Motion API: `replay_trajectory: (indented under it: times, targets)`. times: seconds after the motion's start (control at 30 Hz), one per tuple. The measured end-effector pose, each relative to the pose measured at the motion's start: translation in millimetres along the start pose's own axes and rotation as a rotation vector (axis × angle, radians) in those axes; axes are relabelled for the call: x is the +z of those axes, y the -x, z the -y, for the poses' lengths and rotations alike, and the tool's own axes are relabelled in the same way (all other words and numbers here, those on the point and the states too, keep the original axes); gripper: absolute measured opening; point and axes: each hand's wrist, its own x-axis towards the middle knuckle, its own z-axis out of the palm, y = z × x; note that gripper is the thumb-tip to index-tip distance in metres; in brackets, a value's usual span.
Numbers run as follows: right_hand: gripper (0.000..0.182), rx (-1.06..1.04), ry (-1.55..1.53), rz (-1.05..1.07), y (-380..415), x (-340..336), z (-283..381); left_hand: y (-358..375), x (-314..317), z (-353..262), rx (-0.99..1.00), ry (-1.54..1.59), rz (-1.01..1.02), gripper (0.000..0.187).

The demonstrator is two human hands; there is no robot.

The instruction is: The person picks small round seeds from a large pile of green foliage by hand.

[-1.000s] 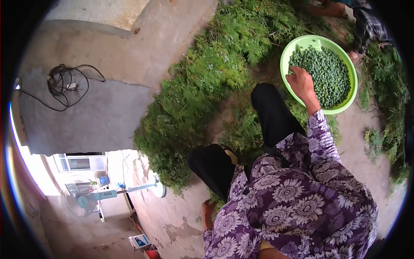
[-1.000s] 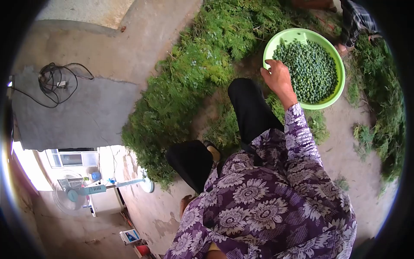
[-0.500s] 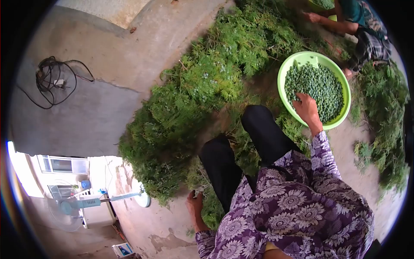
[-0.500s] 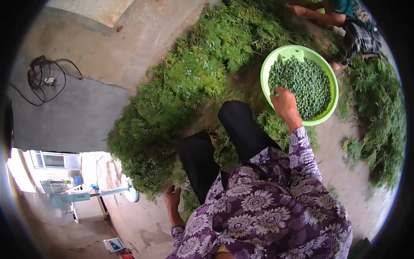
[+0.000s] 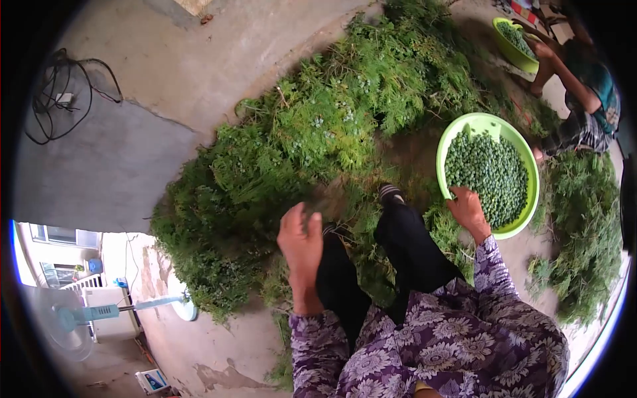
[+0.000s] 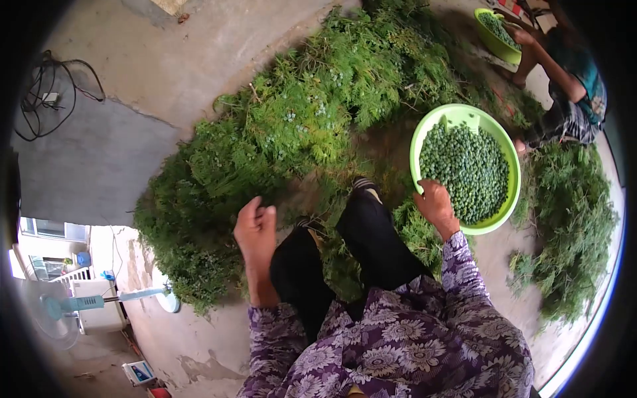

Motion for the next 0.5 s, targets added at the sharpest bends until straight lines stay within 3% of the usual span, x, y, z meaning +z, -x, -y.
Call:
replay_trajectory:
  times: [0.07,0.2,0.23,0.3,0.4,0.47,0.5]
  targets:
    - [0.028,-0.007,0.048,0.057,-8.6,5.3,11.0,-20.6,22.1,-4.7,0.226,-0.134,0.039,0.031]
    - [0.03,0.051,0.045,0.23,-35.3,29.6,25.0,-45.9,59.3,-9.4,0.293,-0.084,0.254,0.035]
    - [0.03,0.038,0.053,0.262,-44.9,41.1,28.6,-50.4,65.1,-4.5,0.277,-0.071,0.257,0.035]
    - [0.031,-0.002,0.089,0.299,-61.8,64.4,41.1,-59.7,73.0,7.3,0.247,-0.12,0.685,0.039]
    - [0.03,-0.159,0.159,0.415,-94.4,97.0,69.1,-66.1,70.6,21.1,0.083,-0.313,0.858,0.042]
    - [0.03,-0.249,0.145,0.461,-112.8,138.6,65.7,-78.9,71.0,23.0,0.064,-0.354,0.848,0.044]
    - [0.031,-0.34,0.119,0.492,-125.3,158.8,67.2,-86.6,72.4,25.0,0.067,-0.171,0.739,0.044]
